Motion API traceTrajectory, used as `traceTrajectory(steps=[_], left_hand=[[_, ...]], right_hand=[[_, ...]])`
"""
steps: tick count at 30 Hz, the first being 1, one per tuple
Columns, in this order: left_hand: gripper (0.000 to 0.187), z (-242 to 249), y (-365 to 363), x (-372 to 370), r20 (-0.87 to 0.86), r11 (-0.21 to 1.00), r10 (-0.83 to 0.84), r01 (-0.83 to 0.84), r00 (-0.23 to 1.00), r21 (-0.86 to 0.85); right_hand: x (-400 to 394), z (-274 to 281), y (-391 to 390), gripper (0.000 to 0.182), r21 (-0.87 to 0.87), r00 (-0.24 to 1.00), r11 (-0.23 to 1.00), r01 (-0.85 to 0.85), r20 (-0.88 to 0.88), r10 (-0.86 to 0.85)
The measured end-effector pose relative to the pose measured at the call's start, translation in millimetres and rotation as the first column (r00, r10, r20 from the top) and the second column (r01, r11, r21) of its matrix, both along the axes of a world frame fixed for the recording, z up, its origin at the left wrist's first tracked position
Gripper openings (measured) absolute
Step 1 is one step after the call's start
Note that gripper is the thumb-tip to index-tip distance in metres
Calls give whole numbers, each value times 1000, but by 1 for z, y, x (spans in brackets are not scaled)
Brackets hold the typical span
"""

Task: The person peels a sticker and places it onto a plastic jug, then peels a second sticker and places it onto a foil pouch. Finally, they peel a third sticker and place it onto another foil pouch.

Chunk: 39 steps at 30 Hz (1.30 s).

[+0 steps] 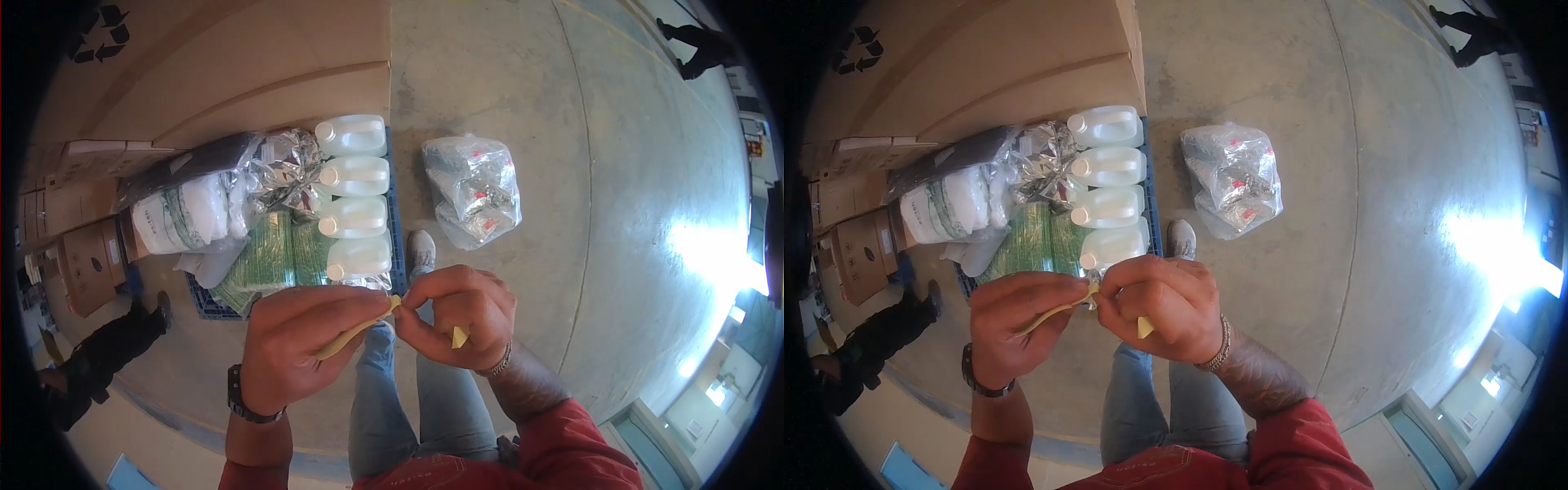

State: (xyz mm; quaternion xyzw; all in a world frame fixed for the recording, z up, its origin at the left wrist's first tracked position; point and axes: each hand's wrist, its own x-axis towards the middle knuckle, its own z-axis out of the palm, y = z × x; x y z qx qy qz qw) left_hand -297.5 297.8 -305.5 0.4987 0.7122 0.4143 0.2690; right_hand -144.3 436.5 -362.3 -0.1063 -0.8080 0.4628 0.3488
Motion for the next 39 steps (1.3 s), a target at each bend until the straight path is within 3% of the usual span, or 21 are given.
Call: traceTrajectory(steps=[9, 11, 21, 24, 26, 27, 29, 32, 33, 35, 39], left_hand=[[25, -3, 1, 5, 11, 1000, 17, -17, 1000, -9], [28, -8, 0, 6, 83, 999, 36, -38, 996, 28], [38, -12, -1, 4, 111, 999, 29, -31, 993, 12], [39, -16, -2, 0, 224, 1000, -9, 3, 975, 28], [36, -35, -10, 2, 693, 992, 10, -93, 721, 82], [36, -36, -10, 5, 694, 992, 10, -92, 720, 81], [35, -37, -9, 11, 842, 966, 260, -130, 474, -225], [29, -46, -6, 11, 884, 988, 152, -47, 443, -146], [29, -49, -6, 10, 884, 988, 154, -49, 442, -147], [21, -55, -7, 10, 791, 993, 115, -90, 602, -76], [13, -58, -5, 15, 771, 984, 163, -157, 616, -83]], right_hand=[[1, -3, 1, 36, 57, 999, 998, 33, 6, -34], [2, -3, 1, 35, 84, 998, 995, 54, 24, -56], [-1, -4, 1, 33, 93, 996, 992, 89, 13, -91], [-2, -2, 1, 33, 88, 995, 992, 89, 26, -92], [-3, -1, 2, 32, 53, 997, 997, 62, 39, -64], [-4, -1, 3, 32, 53, 997, 997, 62, 40, -64], [-8, -1, 4, 31, 18, 1000, 1000, -4, 6, 4], [-8, -6, 3, 30, -7, 999, 999, -43, 23, 44], [-8, -7, 2, 30, -8, 999, 999, -45, 24, 45], [-6, -8, -1, 29, -65, 998, 998, -25, 59, 29], [-6, -1, -2, 28, -175, 984, 984, 27, 181, 5]])
